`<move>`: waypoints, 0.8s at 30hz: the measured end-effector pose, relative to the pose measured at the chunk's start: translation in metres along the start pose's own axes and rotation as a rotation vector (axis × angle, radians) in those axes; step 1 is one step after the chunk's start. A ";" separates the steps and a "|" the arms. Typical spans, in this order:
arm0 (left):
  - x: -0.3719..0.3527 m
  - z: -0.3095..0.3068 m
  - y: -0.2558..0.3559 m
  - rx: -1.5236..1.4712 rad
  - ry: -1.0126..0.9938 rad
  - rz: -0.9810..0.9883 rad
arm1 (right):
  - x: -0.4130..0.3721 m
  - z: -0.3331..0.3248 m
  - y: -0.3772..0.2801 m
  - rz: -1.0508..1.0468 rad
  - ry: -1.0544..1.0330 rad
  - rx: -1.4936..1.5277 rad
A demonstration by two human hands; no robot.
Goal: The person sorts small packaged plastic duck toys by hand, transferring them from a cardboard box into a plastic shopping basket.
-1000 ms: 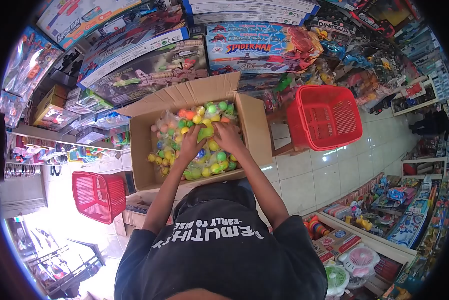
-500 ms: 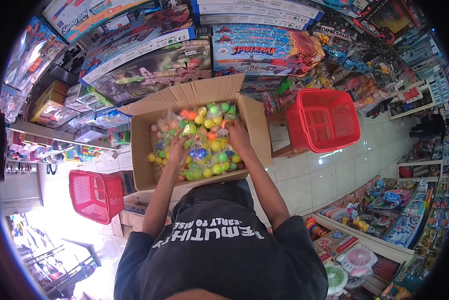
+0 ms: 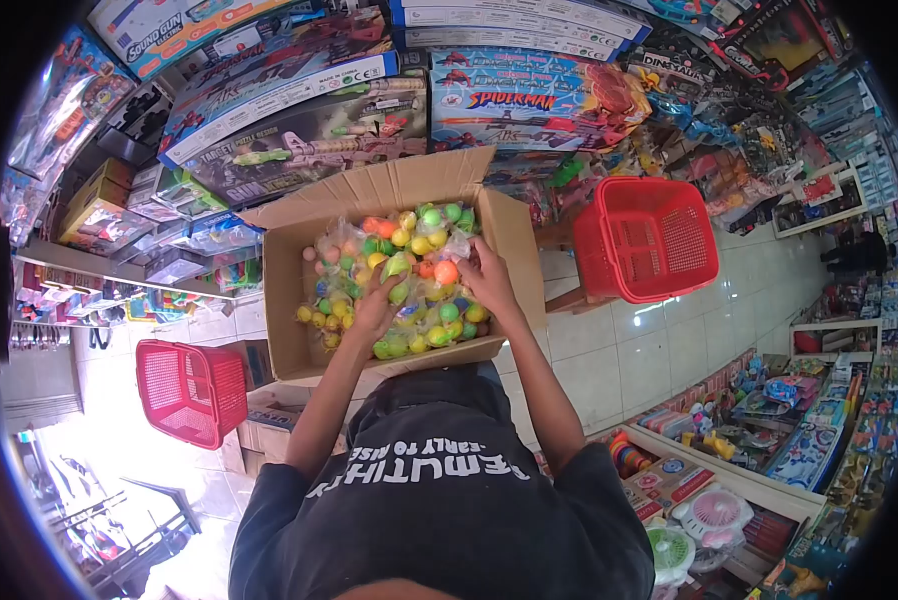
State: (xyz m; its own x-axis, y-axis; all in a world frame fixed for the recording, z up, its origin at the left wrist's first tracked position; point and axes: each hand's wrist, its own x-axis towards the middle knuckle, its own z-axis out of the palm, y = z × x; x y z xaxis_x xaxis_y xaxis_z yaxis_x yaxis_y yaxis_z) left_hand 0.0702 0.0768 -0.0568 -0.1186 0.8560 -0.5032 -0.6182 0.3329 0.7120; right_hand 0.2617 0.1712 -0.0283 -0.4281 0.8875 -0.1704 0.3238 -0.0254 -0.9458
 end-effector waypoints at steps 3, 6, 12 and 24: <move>0.002 0.011 -0.003 0.023 -0.124 0.008 | -0.012 0.004 0.004 -0.138 -0.018 0.120; -0.010 0.038 0.004 -0.007 -0.209 -0.032 | -0.030 -0.001 -0.008 -0.103 -0.070 0.220; -0.021 0.072 -0.002 -0.050 -0.283 0.006 | -0.053 -0.030 -0.002 -0.099 -0.186 0.330; -0.030 0.184 -0.084 0.012 -0.259 0.146 | -0.103 -0.148 0.025 -0.001 -0.183 0.371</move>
State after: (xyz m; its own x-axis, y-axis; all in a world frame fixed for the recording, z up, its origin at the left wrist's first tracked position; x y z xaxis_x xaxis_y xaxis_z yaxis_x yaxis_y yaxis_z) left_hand 0.2691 0.0958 -0.0110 -0.0025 0.9671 -0.2543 -0.5995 0.2020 0.7744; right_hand 0.4384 0.1470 0.0063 -0.5818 0.7921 -0.1845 0.0112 -0.2190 -0.9757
